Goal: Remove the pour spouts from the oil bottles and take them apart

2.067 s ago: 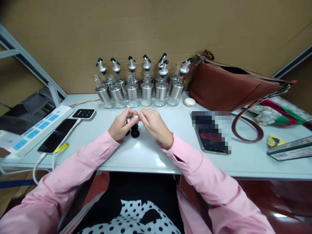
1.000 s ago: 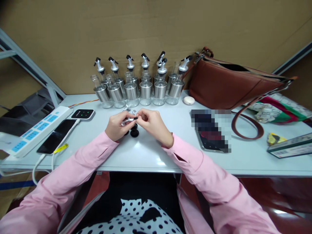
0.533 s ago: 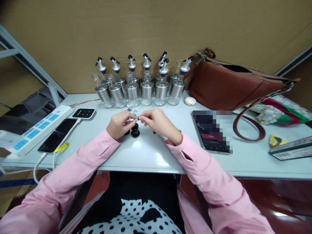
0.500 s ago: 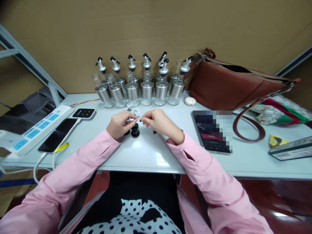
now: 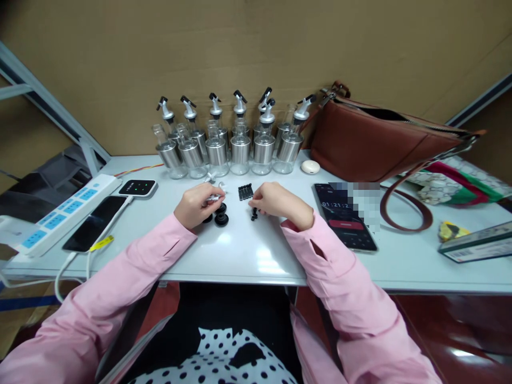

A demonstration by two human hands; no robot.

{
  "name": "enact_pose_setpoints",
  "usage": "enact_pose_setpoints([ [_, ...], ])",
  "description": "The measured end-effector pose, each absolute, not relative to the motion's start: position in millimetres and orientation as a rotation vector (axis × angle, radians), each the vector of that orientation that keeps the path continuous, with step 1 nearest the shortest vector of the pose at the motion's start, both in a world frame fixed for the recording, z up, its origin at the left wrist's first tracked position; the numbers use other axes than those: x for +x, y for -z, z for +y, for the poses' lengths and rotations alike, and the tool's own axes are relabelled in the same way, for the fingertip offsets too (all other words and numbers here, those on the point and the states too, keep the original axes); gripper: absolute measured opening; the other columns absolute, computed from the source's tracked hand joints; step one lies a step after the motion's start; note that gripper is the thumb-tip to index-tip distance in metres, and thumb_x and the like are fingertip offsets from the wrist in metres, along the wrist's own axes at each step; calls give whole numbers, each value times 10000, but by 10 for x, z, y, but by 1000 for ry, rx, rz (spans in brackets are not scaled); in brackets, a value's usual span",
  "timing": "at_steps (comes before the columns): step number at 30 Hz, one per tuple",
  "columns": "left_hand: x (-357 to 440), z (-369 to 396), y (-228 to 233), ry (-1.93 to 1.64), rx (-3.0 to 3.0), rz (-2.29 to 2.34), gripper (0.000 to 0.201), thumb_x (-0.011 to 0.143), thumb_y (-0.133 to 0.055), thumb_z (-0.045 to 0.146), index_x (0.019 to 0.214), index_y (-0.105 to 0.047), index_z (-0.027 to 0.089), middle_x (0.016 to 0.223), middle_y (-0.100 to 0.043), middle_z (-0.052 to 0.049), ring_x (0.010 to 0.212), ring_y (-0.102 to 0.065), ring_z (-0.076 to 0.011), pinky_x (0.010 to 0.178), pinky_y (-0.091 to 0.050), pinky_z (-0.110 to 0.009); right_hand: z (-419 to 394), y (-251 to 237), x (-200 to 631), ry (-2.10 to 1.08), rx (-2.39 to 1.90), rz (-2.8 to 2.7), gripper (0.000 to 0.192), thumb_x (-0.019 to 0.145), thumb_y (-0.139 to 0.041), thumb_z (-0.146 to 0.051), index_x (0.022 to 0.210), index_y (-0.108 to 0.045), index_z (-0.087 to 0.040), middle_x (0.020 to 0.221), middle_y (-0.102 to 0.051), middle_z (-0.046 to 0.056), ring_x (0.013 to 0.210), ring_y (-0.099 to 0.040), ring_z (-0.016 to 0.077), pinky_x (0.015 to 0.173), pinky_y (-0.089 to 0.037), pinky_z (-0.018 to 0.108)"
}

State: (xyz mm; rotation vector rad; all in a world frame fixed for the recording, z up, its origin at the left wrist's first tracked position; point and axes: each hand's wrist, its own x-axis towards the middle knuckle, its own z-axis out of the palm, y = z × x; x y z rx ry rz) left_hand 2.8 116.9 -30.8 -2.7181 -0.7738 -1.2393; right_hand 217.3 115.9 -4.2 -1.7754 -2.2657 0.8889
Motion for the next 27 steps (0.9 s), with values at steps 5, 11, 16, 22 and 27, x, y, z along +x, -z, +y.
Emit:
enact_pose_setpoints([
  [5, 29, 1181, 315, 1270, -2690, -733, 83, 858, -491, 177, 827, -561, 145, 694, -619, -21, 639, -557, -109, 619, -445, -210, 1110, 1, 2128, -1093, -1799, -2192, 165, 764, -609, -250, 641, -641, -145, 519, -624, 29, 512, -613, 155, 548, -474, 239],
  [11, 33, 1188, 317, 1270, -2693, -696, 78, 852, -502, 172, 821, -564, 136, 679, -611, -24, 620, -538, -108, 603, -443, -205, 1081, -14, 2099, -1165, -1740, -2224, 124, 719, -657, -251, 645, -645, -152, 518, -628, 20, 529, -628, 165, 553, -476, 241],
  [16, 24, 1188, 320, 1272, -2713, -695, 87, 857, -496, 178, 814, -562, 141, 677, -606, -22, 626, -537, -108, 609, -441, -209, 1106, 51, 2119, -1225, -1654, -2252, 49, 644, -674, -155, 633, -629, -169, 541, -620, -15, 507, -615, 148, 536, -473, 233],
  [22, 20, 1190, 329, 1246, -2743, -751, 138, 877, -469, 214, 801, -566, 153, 654, -576, -16, 633, -531, -114, 610, -433, -225, 1117, 76, 2122, -1217, -1609, -2270, 57, 651, -672, -202, 673, -633, -166, 586, -626, -8, 511, -610, 142, 519, -465, 226],
  [27, 32, 1162, 304, 1290, -2727, -693, 162, 880, -473, 224, 786, -579, 145, 633, -551, -17, 621, -500, -120, 616, -431, -233, 1087, 26, 2153, -1182, -1643, -2311, 174, 723, -626, -340, 725, -636, -166, 540, -587, -6, 461, -559, 131, 462, -415, 228],
])
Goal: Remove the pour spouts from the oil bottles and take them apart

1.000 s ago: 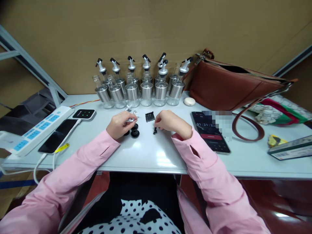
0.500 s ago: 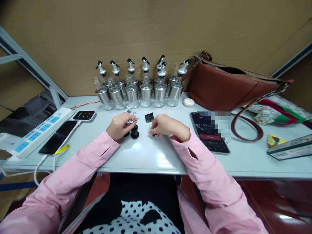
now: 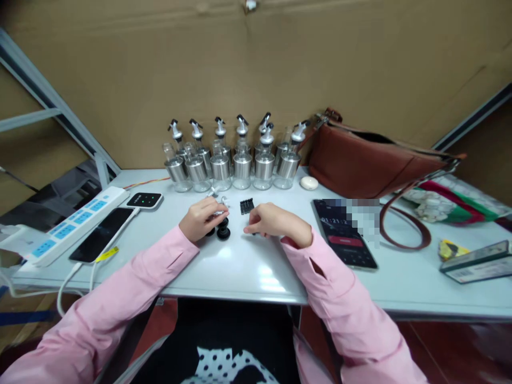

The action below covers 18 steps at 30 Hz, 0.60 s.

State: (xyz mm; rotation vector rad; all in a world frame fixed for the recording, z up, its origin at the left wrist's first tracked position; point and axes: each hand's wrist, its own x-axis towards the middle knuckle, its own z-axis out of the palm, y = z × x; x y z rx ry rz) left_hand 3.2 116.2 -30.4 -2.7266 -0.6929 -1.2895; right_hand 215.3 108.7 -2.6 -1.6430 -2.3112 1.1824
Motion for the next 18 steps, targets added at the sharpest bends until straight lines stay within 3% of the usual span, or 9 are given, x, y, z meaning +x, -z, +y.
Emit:
enact_pose_setpoints([
  [5, 36, 1112, 272, 1345, -2732, -815, 173, 858, -411, 176, 890, -575, 133, 703, -553, -46, 687, -519, -152, 666, -457, -272, 1096, -20, 2158, -1017, -1618, -2281, 190, 765, -573, -337, 746, -629, -157, 629, -616, 15, 462, -532, 118, 481, -403, 237],
  [10, 45, 1092, 245, 1445, -2798, -1160, 202, 875, -394, 194, 967, -572, 171, 877, -639, -66, 878, -584, -186, 823, -454, -351, 1139, 42, 2059, -759, -1401, -2172, 165, 783, -531, -275, 767, -642, -153, 760, -661, 38, 663, -576, 149, 658, -436, 276],
  [14, 54, 1106, 245, 1842, -2878, -1433, 170, 882, -440, 258, 991, -553, 194, 1068, -647, -67, 1102, -556, -198, 959, -416, -383, 1139, 92, 1969, -831, -1291, -2011, 214, 796, -517, -305, 872, -627, -137, 781, -653, 54, 723, -590, 167, 647, -459, 280],
  [18, 73, 1127, 271, 2266, -2907, -1510, 217, 860, -490, 333, 1018, -489, 184, 1141, -623, -101, 1125, -554, -207, 935, -457, -370, 1100, 96, 1887, -990, -1121, -1932, 327, 821, -517, -361, 1048, -593, -138, 868, -645, 70, 799, -592, 177, 655, -476, 280],
])
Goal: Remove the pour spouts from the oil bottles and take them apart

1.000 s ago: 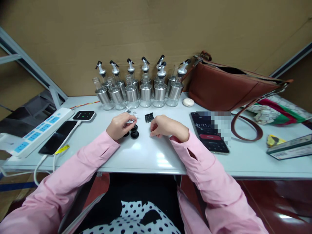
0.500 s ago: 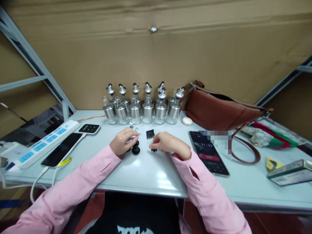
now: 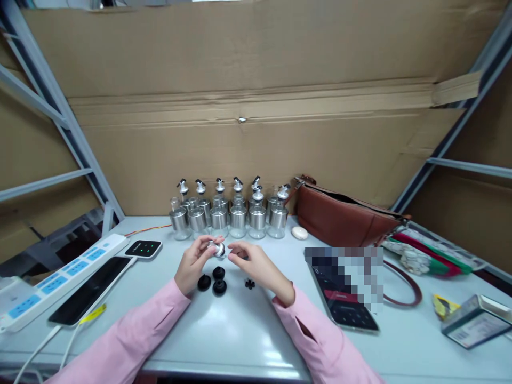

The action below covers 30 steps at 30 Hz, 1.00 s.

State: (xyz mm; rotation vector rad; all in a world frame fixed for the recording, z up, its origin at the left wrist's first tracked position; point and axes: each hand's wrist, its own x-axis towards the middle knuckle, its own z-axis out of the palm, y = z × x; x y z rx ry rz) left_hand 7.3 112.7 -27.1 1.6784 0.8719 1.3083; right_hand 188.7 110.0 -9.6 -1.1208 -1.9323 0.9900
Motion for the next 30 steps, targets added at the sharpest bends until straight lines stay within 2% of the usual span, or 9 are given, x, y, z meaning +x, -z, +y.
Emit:
enact_pose_setpoints([
  [6, 105, 1114, 257, -1265, 1520, 814, 250, 803, -569, 385, 883, -433, 191, 1133, -624, -106, 1016, -611, -190, 863, -490, -326, 1076, 165, 1793, -994, -971, -1883, 305, 838, -524, -386, 1039, -602, -170, 771, -576, 22, 696, -529, 135, 629, -458, 262],
  [12, 81, 1130, 232, -1318, 1592, 814, 284, 756, -624, 395, 858, -482, 171, 1047, -650, -110, 985, -612, -192, 843, -488, -329, 1061, 120, 1774, -1240, -861, -1716, 377, 794, -564, -439, 1023, -562, -139, 799, -596, 48, 750, -575, 150, 655, -477, 278],
  [17, 63, 1123, 219, -1248, 1646, 749, 250, 768, -625, 330, 890, -485, 164, 1107, -631, -120, 1017, -603, -196, 874, -472, -345, 1068, 63, 1811, -1382, -846, -1595, 378, 713, -652, -433, 901, -542, -124, 636, -558, -4, 555, -498, 91, 545, -409, 231],
  [20, 49, 1112, 219, -1256, 1829, 768, 228, 800, -589, 295, 972, -531, 157, 1101, -628, -110, 1012, -598, -189, 875, -463, -327, 1078, 73, 1813, -1382, -874, -1556, 362, 689, -671, -418, 850, -516, -133, 584, -541, -26, 491, -455, 77, 530, -378, 233],
  [24, 38, 1107, 253, -1256, 2189, 852, 374, 746, -666, 314, 1077, -570, 166, 1048, -642, -82, 939, -604, -184, 851, -462, -306, 1067, 93, 1787, -1335, -858, -1572, 310, 684, -664, -386, 773, -478, -153, 547, -479, -54, 491, -421, 75, 508, -328, 220],
  [30, -44, 1175, 180, -1143, 2460, 774, 371, 744, -653, 408, 994, -604, 139, 843, -657, -55, 755, -605, -150, 710, -474, -251, 1026, 119, 1723, -1192, -879, -1665, 221, 683, -631, -300, 737, -473, -155, 566, -418, -60, 524, -346, 69, 487, -258, 201],
])
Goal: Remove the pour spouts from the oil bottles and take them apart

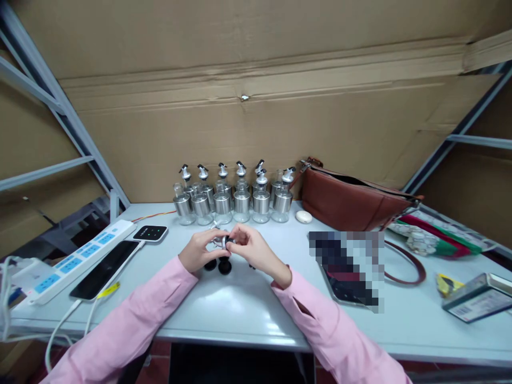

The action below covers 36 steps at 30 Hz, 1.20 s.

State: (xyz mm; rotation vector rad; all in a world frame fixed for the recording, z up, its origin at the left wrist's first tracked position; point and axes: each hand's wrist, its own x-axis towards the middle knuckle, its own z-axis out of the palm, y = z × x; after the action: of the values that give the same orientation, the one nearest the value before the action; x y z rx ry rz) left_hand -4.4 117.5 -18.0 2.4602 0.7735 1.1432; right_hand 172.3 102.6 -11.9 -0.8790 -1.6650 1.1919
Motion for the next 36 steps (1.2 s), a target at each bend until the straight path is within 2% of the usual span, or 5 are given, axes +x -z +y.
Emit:
enact_pose_setpoints([
  [12, -204, 1313, -63, -836, 2148, 767, 339, 677, -707, 364, 918, -641, 135, 842, -651, -40, 783, -572, -147, 752, -436, -255, 952, 119, 1630, -493, -859, -1877, 30, 737, -576, -155, 725, -549, -154, 569, -437, -48, 525, -380, 64, 514, -323, 185],
  [24, -259, 1355, -34, -597, 1833, 664, 412, 626, -735, 415, 883, -625, 113, 752, -643, -40, 713, -579, -141, 706, -435, -260, 905, 98, 1703, 288, -494, -2263, 115, 874, -433, -107, 872, -546, -130, 717, -563, 60, 657, -494, 139, 596, -406, 234],
  [27, -218, 1311, -6, -619, 1882, 664, 441, 664, -698, 467, 910, -609, 111, 753, -650, -51, 711, -601, -152, 693, -449, -266, 901, 112, 1716, 107, -528, -2196, 93, 858, -451, -109, 860, -535, -150, 760, -564, 57, 694, -510, 131, 619, -415, 226],
  [30, -146, 1243, 62, -890, 2138, 769, 402, 705, -673, 448, 932, -602, 124, 819, -649, -60, 754, -594, -156, 708, -460, -271, 950, 139, 1736, -283, -684, -2043, 55, 817, -521, -173, 872, -517, -170, 759, -533, 23, 669, -493, 113, 601, -404, 222],
  [36, -39, 1189, 206, -1288, 2730, 685, 274, 831, -562, 350, 1030, -541, 163, 975, -654, -89, 936, -605, -188, 945, -420, -411, 1055, 165, 1749, -1201, -841, -1706, 319, 844, -485, -470, 831, -467, -152, 558, -468, -42, 513, -430, 82, 522, -358, 219],
])
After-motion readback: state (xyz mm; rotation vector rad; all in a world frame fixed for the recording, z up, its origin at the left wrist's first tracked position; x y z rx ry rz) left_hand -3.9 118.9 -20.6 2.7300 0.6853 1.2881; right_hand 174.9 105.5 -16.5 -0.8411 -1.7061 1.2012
